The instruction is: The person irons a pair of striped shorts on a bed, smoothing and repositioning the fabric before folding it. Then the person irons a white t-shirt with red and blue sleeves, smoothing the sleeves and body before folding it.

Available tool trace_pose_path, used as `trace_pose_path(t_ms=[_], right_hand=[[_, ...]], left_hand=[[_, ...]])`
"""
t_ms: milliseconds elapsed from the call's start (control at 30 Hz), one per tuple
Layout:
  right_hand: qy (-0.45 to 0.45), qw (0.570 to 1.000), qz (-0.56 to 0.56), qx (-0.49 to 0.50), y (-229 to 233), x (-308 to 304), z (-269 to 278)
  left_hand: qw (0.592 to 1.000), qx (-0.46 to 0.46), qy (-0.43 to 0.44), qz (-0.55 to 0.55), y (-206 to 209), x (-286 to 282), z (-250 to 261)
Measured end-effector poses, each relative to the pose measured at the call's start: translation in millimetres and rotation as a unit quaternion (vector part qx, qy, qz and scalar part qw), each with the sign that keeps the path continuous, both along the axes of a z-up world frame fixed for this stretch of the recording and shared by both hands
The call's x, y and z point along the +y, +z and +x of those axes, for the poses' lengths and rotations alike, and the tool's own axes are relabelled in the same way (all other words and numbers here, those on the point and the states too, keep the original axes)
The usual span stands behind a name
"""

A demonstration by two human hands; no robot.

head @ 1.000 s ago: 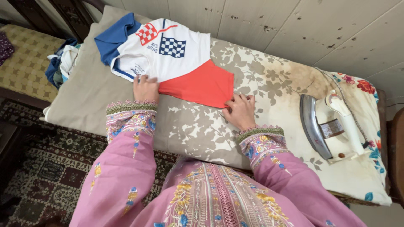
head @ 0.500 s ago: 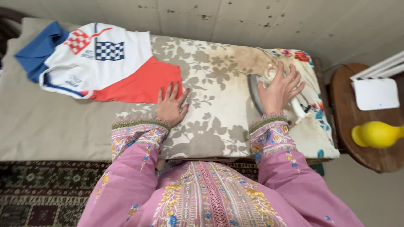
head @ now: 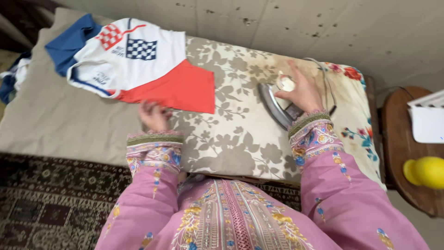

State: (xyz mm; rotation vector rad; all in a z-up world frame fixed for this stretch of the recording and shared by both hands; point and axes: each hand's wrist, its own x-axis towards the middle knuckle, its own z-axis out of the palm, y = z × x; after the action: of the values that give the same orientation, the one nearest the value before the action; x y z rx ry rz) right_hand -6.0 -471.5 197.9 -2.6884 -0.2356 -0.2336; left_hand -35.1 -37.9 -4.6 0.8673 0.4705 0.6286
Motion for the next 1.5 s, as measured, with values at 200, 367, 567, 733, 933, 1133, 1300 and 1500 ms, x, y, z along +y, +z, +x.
trace_pose_path(t_ms=[200,367,567,733,933,1133,1300,1500], right_hand=[[0.168,0.979,-0.039,0.11,33,126,38],[0.247,0.952,-0.117,0.141,46,229,61],[0.398,0.906,-0.137,0.043,30,285,73],[0.457,0.882,-0.107,0.048,24,313,87],[0.448,0.888,-0.089,0.051,16,370,71],[0.444,0.89,-0.081,0.068,18,407,61],[0.455,0.883,-0.062,0.092,14,388,65],[0.388,0.913,-0.061,0.107,20,322,51]], left_hand=[[0.98,0.117,-0.041,-0.158,6,96,13],[0.98,0.181,-0.009,-0.083,-12,132,47],[0.928,0.199,0.094,0.3,1,150,34],[0.844,0.235,0.136,0.462,21,150,22],[0.895,0.237,0.134,0.352,9,167,21],[0.906,0.216,0.195,0.307,-16,197,6],[0.909,0.249,-0.006,0.334,26,185,-6],[0.847,0.323,0.029,0.422,57,163,-9]])
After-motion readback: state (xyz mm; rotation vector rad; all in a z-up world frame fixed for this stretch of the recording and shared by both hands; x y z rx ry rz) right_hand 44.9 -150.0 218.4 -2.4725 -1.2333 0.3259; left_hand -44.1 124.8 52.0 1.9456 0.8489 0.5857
